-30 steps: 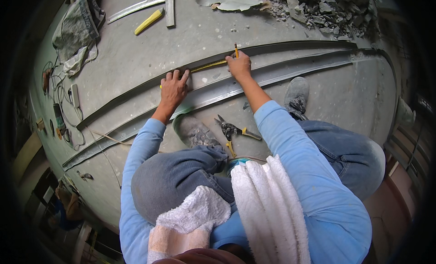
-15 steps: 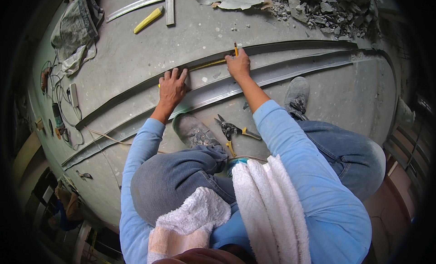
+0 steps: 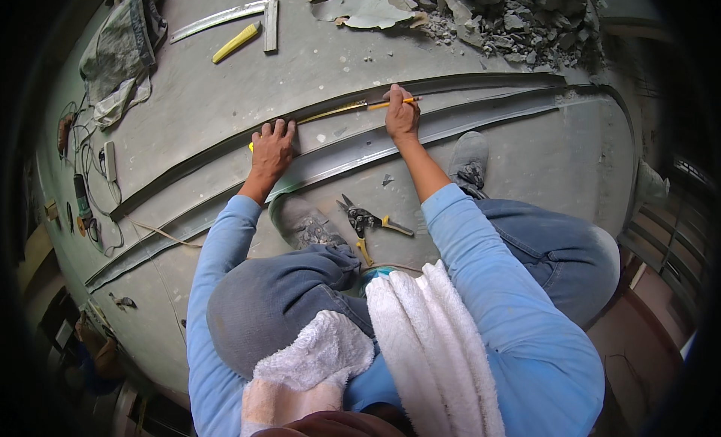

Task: The person measures and marks metal strips with a tape measure and pencil, then cuts them using tin snips. The person sits on the floor during the task and handles multiple metal strips sequentially.

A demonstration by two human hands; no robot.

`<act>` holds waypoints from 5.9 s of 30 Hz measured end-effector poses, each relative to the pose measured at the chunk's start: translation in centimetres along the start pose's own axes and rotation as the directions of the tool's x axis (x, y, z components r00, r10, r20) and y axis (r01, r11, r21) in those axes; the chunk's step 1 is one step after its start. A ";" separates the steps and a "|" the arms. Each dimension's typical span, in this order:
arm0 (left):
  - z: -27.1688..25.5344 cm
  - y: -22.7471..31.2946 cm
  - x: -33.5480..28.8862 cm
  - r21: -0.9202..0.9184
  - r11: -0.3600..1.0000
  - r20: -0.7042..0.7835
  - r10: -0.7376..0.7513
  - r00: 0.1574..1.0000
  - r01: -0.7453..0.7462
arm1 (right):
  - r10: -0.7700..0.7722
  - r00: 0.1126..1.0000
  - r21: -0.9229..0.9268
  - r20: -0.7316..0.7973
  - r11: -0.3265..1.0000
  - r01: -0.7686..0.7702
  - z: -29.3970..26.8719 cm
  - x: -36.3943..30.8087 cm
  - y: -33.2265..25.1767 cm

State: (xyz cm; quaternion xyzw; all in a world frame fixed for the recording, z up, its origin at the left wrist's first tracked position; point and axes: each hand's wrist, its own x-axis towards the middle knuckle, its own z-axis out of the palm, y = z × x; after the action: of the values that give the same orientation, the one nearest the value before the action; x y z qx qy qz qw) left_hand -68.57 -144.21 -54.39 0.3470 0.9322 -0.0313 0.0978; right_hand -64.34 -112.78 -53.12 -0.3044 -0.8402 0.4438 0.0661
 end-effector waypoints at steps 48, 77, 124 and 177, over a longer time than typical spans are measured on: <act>-0.4 0.1 -0.4 -0.037 0.999 -0.111 0.021 0.994 -0.025 | -0.392 0.867 0.017 0.308 0.913 0.407 3.4 -1.9 -3.6; -3.1 5.2 -3.7 -0.564 0.825 0.028 0.078 0.997 -0.048 | -0.245 0.948 -0.143 0.201 0.950 0.276 0.5 1.1 -3.6; -2.4 10.9 8.6 -0.201 0.970 0.019 0.143 0.989 -0.137 | 0.664 0.709 0.422 0.238 0.587 -0.691 -4.8 5.0 5.5; -1.9 10.8 8.4 -0.213 0.962 -0.061 0.161 0.985 -0.171 | -0.227 0.966 -0.187 -0.128 0.962 0.201 -9.3 4.7 4.3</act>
State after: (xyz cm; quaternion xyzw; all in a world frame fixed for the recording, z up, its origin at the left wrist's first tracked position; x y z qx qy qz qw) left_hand -68.10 -130.39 -54.11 0.4118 0.8996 0.0864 0.1171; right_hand -62.63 -101.72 -51.72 -0.2483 -0.8962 0.3360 0.1494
